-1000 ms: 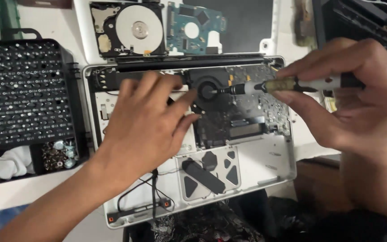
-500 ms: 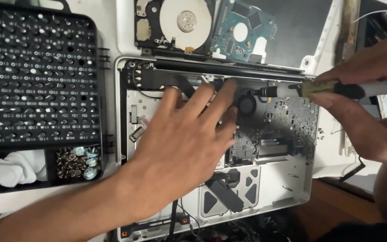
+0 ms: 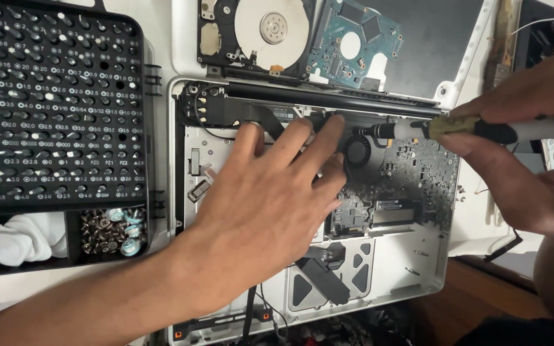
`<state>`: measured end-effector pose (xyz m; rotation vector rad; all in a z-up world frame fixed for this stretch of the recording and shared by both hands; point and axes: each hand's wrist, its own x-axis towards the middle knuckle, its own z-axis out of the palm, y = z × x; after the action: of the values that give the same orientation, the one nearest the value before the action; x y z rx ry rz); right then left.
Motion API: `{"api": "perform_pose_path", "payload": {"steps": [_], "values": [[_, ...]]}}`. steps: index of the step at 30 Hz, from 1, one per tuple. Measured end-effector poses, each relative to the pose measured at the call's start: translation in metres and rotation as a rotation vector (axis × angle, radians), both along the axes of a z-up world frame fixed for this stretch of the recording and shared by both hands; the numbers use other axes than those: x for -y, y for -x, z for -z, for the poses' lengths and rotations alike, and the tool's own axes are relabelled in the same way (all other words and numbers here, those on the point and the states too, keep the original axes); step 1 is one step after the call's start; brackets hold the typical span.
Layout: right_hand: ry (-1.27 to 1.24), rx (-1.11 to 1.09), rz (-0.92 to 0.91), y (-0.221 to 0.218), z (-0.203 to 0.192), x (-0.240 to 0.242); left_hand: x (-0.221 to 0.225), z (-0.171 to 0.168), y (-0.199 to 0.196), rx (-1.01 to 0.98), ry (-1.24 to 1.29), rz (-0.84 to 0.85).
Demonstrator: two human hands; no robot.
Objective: Securing internal components of a laptop using a precision screwdriver
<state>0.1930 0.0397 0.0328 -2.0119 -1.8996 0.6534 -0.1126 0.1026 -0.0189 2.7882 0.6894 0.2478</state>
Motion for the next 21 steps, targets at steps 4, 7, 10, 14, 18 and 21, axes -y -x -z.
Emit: {"api": "perform_pose_path", "payload": {"steps": [4,7,10,14,18,21], "values": [[-0.088,0.098,-0.077,0.001,-0.005,-0.002,-0.001,0.0,0.0,-0.003,-0.026,0.001],[-0.054,0.049,-0.017,-0.009,0.01,0.006,-0.001,0.0,-0.001,-0.004,-0.019,0.0],[0.117,-0.055,0.165,-0.021,0.022,0.011,-0.001,0.0,-0.001,-0.006,-0.021,-0.002],[0.249,-0.086,0.285,0.002,0.014,0.007,-0.001,0.001,-0.001,-0.004,-0.01,-0.008],[0.143,-0.008,0.157,-0.009,0.022,0.007,0.0,0.002,-0.001,-0.005,-0.01,-0.008],[0.556,-0.478,0.829,0.007,0.019,0.003,0.0,0.002,-0.001,0.0,0.001,-0.008]]}}
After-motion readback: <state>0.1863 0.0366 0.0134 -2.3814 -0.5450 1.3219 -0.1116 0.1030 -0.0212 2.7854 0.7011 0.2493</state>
